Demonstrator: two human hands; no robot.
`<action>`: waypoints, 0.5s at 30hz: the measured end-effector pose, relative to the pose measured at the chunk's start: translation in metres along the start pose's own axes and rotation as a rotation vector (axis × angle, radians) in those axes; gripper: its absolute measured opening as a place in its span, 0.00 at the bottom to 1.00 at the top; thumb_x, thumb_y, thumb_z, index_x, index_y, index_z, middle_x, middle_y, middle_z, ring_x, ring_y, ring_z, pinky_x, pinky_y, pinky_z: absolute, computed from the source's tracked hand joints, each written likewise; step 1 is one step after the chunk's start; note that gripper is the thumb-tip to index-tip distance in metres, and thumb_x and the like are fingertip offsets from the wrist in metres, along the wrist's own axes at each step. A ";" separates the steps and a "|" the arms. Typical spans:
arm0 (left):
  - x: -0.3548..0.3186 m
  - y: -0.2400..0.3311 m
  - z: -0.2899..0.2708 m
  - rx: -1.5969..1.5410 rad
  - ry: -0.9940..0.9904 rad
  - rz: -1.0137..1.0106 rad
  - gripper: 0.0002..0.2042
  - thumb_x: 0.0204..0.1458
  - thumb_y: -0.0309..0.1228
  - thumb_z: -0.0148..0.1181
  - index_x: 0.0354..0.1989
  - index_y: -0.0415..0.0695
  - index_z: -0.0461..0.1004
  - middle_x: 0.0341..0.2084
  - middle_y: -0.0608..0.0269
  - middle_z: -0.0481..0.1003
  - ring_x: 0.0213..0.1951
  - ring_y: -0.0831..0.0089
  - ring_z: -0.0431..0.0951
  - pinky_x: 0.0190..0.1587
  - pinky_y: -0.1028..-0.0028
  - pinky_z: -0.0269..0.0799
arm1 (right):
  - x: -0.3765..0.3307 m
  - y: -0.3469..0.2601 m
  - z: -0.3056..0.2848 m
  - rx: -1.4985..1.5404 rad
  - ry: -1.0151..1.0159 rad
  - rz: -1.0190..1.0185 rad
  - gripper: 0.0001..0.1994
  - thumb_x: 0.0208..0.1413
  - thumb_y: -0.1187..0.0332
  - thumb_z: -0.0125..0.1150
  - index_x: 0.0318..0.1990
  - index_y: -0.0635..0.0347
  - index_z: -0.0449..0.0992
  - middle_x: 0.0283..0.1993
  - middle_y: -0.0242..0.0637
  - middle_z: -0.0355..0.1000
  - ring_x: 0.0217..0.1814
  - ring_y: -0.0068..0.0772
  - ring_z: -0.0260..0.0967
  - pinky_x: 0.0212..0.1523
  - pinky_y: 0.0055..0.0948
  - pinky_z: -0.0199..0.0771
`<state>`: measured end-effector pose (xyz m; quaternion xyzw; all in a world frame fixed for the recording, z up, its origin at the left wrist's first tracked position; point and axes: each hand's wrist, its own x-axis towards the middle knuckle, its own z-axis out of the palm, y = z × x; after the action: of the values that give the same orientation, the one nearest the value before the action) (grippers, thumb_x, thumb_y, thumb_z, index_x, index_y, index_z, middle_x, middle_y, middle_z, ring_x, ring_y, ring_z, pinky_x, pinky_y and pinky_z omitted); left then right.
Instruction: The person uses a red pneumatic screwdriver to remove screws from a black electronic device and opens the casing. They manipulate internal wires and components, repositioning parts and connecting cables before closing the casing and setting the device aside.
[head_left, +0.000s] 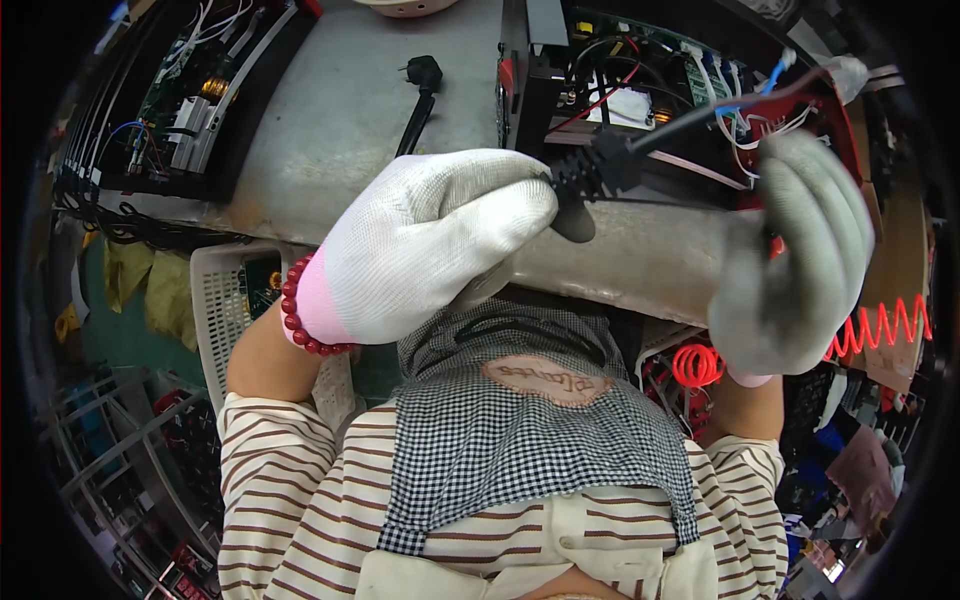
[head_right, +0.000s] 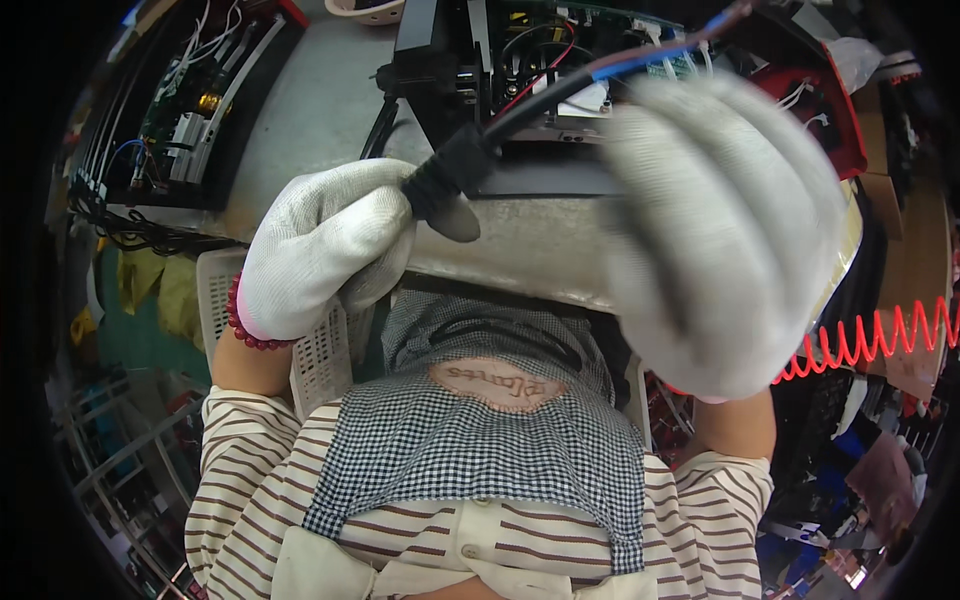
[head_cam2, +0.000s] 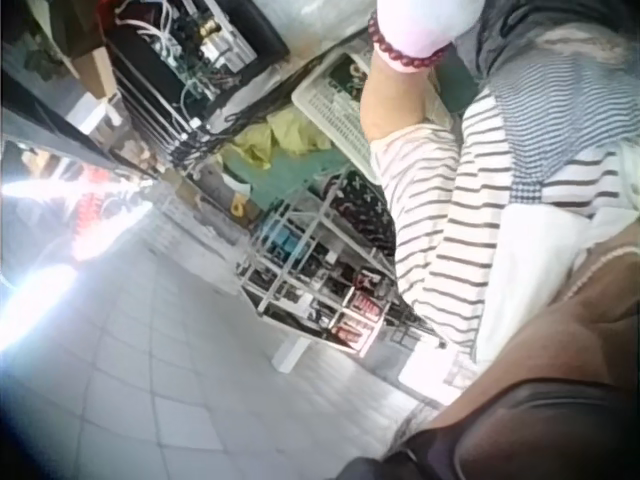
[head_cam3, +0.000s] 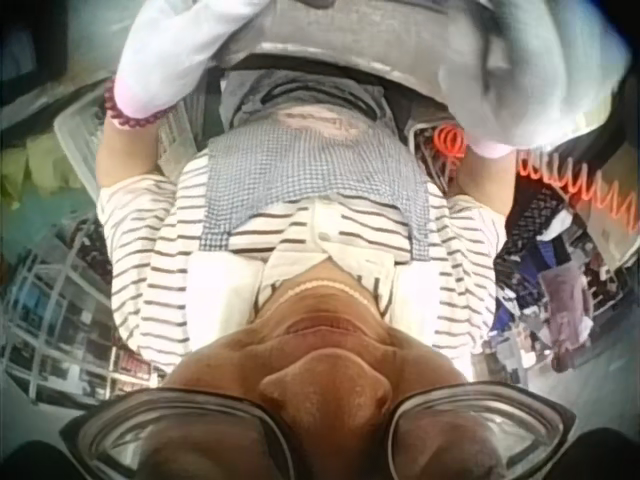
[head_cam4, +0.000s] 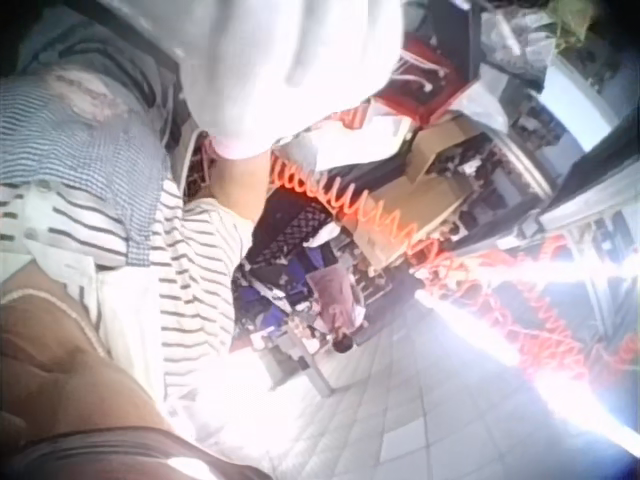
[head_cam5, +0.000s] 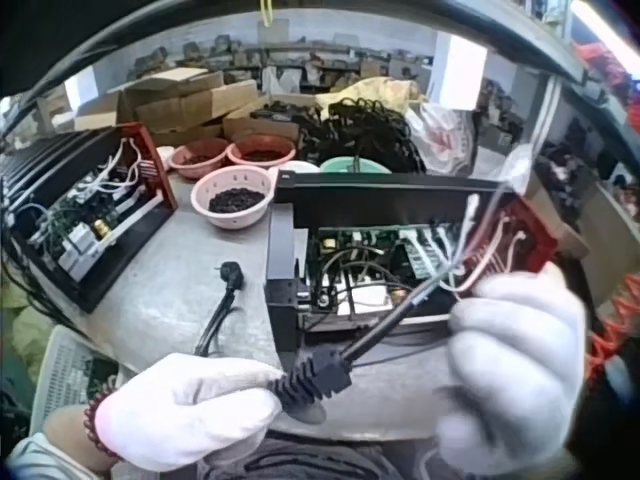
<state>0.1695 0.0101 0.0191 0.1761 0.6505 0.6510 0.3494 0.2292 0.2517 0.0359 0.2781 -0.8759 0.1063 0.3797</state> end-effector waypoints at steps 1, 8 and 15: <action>-0.001 0.004 -0.002 0.027 0.000 0.001 0.19 0.61 0.38 0.49 0.43 0.30 0.76 0.12 0.74 0.65 0.13 0.89 0.57 0.16 0.84 0.51 | 0.016 0.003 -0.002 -0.063 -0.047 -0.107 0.18 0.44 0.76 0.59 0.46 0.73 0.75 0.44 0.52 0.75 0.48 0.52 0.73 0.51 0.44 0.72; 0.001 0.022 -0.036 0.896 0.252 0.691 0.25 0.43 0.24 0.64 0.54 0.38 0.72 0.40 0.59 0.78 0.37 0.75 0.79 0.41 0.76 0.74 | 0.038 0.003 0.014 0.058 -0.349 0.026 0.21 0.38 0.76 0.69 0.46 0.62 0.78 0.37 0.41 0.75 0.34 0.38 0.74 0.35 0.33 0.73; 0.055 0.063 -0.079 1.038 0.361 0.872 0.13 0.56 0.23 0.57 0.50 0.36 0.73 0.37 0.60 0.77 0.40 0.77 0.77 0.44 0.77 0.72 | 0.108 0.043 0.041 0.403 -0.201 0.309 0.11 0.57 0.73 0.61 0.47 0.65 0.77 0.37 0.30 0.75 0.38 0.17 0.69 0.43 0.19 0.71</action>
<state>0.0631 -0.0041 0.0604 0.4540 0.7951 0.3563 -0.1864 0.1197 0.2267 0.0865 0.2201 -0.9024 0.3071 0.2072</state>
